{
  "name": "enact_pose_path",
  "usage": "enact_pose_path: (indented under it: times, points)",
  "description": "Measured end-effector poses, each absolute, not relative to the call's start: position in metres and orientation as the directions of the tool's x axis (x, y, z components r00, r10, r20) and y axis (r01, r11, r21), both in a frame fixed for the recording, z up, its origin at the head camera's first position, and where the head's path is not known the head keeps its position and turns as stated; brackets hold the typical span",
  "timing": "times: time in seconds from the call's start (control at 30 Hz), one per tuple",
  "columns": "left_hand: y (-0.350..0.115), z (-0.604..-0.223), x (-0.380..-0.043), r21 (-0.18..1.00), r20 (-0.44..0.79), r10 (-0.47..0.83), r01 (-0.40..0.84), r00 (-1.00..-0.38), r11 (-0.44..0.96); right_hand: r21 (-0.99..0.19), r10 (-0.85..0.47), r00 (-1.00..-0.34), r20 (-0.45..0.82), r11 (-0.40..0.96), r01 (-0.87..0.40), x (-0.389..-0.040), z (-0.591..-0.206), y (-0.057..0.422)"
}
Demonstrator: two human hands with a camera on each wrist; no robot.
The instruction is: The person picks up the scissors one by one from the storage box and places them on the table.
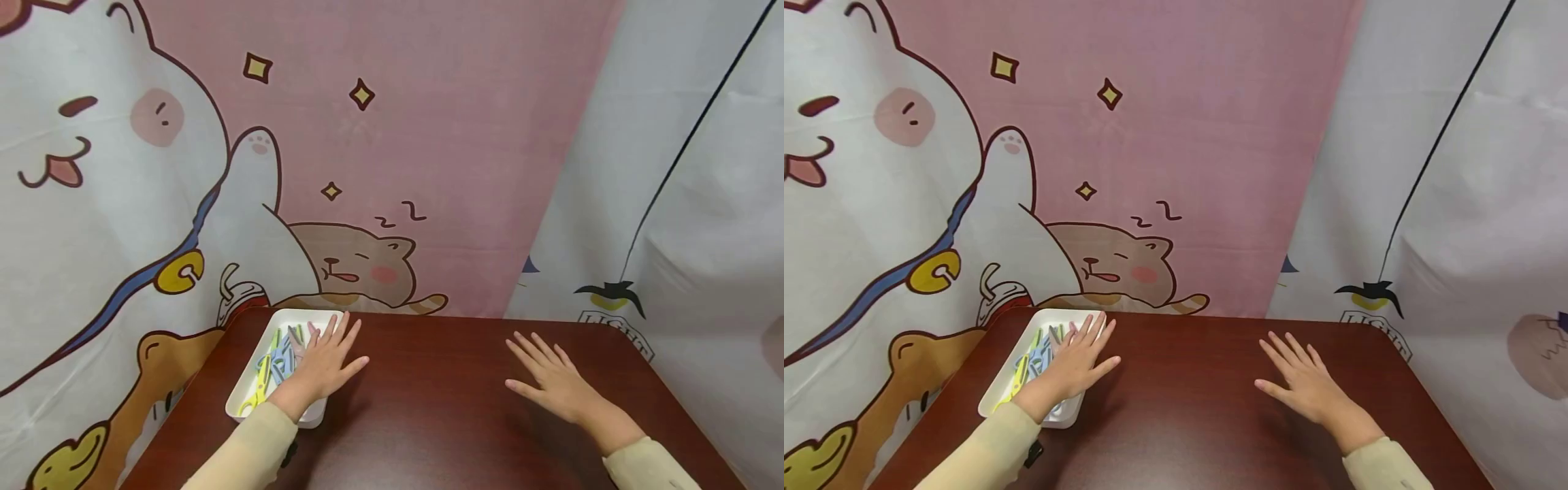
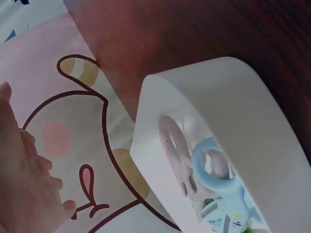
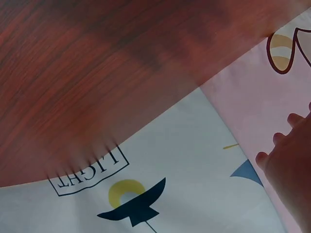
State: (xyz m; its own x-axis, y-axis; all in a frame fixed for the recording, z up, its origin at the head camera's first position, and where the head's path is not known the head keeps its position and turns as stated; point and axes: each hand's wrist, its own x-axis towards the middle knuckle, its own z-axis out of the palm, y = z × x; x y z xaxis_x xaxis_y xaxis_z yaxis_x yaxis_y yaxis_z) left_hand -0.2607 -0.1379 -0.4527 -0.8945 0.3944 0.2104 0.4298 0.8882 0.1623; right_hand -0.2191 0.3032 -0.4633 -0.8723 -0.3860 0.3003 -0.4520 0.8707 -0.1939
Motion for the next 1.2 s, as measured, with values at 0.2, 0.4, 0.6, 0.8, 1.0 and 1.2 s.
enact_pose_path:
  times: [0.2, 0.4, 0.6, 0.8, 1.0, 1.2]
  points:
    - [-0.138, -0.456, -0.261, 0.170, 0.197, 0.388, 0.421, -0.900, 0.891, -0.226, -0.372, -0.889, 0.267, 0.873, -0.432, -0.217, -0.462, 0.299]
    - [-0.138, -0.456, -0.260, 0.182, 0.200, 0.388, 0.423, -0.900, 0.887, -0.244, -0.360, -0.890, 0.281, 0.870, -0.429, -0.220, -0.468, 0.298]
    - [-0.139, -0.458, -0.260, 0.197, 0.189, 0.383, 0.417, -0.904, 0.887, -0.269, -0.351, -0.897, 0.269, 0.867, -0.420, -0.221, -0.470, 0.295]
    - [-0.142, -0.462, -0.259, 0.209, 0.198, 0.384, 0.421, -0.902, 0.882, -0.277, -0.348, -0.901, 0.260, 0.867, -0.415, -0.222, -0.470, 0.290]
    - [-0.147, -0.466, -0.259, 0.266, 0.246, 0.365, 0.425, -0.898, 0.865, -0.318, -0.336, -0.910, 0.243, 0.858, -0.402, -0.224, -0.473, 0.280]
    - [-0.156, -0.472, -0.260, 0.281, 0.243, 0.329, 0.391, -0.913, 0.877, -0.390, -0.322, -0.923, 0.210, 0.838, -0.381, -0.225, -0.476, 0.265]
